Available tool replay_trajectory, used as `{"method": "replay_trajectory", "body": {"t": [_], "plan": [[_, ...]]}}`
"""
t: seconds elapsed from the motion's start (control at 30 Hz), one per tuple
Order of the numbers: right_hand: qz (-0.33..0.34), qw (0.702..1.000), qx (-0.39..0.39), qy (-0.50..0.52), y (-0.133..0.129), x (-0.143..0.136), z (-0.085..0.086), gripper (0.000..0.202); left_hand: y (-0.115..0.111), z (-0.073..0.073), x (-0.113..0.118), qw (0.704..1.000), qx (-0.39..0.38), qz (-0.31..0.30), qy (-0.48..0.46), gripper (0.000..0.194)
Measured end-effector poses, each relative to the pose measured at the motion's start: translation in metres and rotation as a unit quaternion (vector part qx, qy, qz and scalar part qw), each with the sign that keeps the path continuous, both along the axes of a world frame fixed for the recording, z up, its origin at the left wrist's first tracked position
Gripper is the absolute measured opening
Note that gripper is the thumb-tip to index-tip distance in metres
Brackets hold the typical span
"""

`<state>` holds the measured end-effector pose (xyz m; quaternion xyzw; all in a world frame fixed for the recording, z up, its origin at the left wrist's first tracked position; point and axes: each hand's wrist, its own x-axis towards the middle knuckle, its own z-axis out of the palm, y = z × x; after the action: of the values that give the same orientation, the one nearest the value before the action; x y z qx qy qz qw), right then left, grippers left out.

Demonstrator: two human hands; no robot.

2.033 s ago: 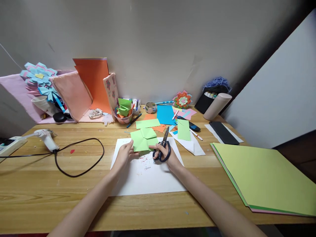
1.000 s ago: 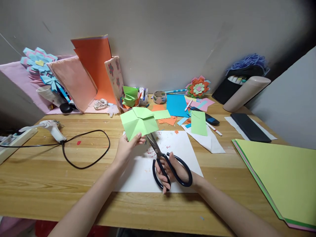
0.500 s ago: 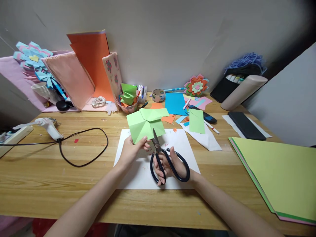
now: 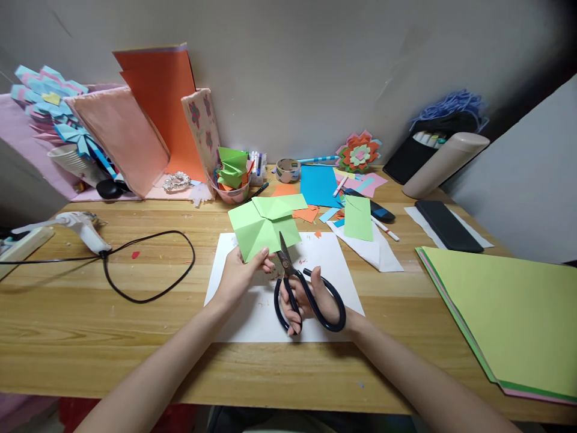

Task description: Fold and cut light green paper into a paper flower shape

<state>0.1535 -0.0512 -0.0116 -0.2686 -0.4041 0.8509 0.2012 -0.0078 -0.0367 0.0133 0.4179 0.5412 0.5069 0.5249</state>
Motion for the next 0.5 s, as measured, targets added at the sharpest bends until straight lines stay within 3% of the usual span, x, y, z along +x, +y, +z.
{"method": "replay_trajectory", "body": {"t": [0.5], "plan": [[-0.034, 0.998, 0.059, 0.013, -0.006, 0.001, -0.014, 0.076, -0.001, 0.002, 0.000, 1.000, 0.008, 0.006, 0.015, 0.026]]}}
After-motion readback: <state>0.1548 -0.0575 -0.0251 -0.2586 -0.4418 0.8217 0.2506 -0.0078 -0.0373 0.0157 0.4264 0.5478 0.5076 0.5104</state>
